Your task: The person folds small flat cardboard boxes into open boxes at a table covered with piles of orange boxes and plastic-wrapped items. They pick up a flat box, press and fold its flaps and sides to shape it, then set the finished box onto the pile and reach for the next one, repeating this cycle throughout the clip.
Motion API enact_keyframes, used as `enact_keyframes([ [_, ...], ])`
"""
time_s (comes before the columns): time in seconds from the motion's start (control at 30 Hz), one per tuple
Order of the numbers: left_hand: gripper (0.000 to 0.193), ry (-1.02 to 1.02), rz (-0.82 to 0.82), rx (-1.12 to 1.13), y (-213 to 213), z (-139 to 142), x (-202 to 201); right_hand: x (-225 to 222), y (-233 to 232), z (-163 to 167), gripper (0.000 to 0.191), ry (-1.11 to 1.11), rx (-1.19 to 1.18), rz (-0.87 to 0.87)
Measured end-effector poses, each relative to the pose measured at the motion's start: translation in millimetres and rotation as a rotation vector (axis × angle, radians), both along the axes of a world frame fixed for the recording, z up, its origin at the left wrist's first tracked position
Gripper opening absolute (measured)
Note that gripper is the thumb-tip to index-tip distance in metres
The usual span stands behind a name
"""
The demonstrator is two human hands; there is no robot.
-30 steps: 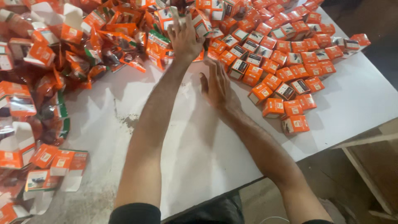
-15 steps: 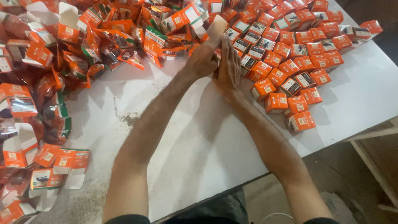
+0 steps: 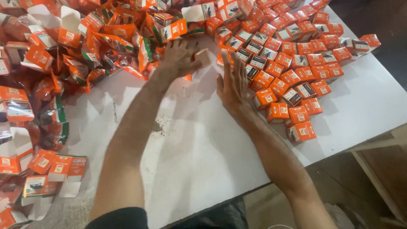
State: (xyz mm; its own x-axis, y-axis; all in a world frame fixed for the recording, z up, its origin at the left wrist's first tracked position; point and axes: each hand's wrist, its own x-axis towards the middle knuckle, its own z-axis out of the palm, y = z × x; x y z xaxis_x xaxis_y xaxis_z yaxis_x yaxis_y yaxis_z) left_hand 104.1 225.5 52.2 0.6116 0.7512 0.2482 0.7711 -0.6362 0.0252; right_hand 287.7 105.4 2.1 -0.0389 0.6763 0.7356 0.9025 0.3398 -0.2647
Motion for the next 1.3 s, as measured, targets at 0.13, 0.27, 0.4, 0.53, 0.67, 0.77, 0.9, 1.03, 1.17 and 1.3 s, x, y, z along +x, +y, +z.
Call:
enact_keyframes([
  [0.13,0.053,-0.107,-0.137,0.054,-31.3,-31.3,-57.9,-11.9,-8.6,6.4,0.086,0.04,-0.079,0.23],
  [0.27,0.05,-0.15,-0.152,0.009,-68.2,-44.2,-85.4,-56.7,-9.7,-1.3,0.1,0.068,-0.198,0.682],
  [0.4,0.043,-0.459,-0.263,-0.013,-116.5,-35.7,-114.0,-68.1,-7.8,-13.5,0.079,0.287,-0.406,0.568],
  [0.53,0.068,-0.3,-0.242,0.075,-149.7,-29.2,-150.4,-38.8,4.4,-12.2,0.079,0.594,-0.217,0.464],
  [0.67,0.053,-0.359,-0.129,0.212,-151.5,-22.1,-184.6,-33.4,2.9,-13.4,0.071,0.735,-0.361,0.624],
  [0.77,0.058,-0.314,0.141,0.449,-156.6,-19.8,-196.2,-49.3,-17.6,-10.7,0.065,0.794,-0.592,0.713],
  [0.9,0.057,-0.268,0.271,0.568,-158.6,-25.7,-169.1,-71.0,-50.3,9.5,0.058,0.53,-0.651,0.843],
  [1.03,0.053,-0.17,-0.018,0.103,-130.8,-36.8,-100.7,-67.7,-63.6,36.4,0.076,0.321,-0.857,0.971],
  [1.17,0.056,-0.045,-0.009,0.006,-113.1,-42.1,-63.5,-68.0,-60.7,39.5,0.054,0.145,-0.863,0.919],
  [1.3,0.04,-0.002,-0.002,-0.129,-119.7,-34.4,-80.6,-72.8,-59.8,30.1,0.049,0.147,-0.857,0.904],
])
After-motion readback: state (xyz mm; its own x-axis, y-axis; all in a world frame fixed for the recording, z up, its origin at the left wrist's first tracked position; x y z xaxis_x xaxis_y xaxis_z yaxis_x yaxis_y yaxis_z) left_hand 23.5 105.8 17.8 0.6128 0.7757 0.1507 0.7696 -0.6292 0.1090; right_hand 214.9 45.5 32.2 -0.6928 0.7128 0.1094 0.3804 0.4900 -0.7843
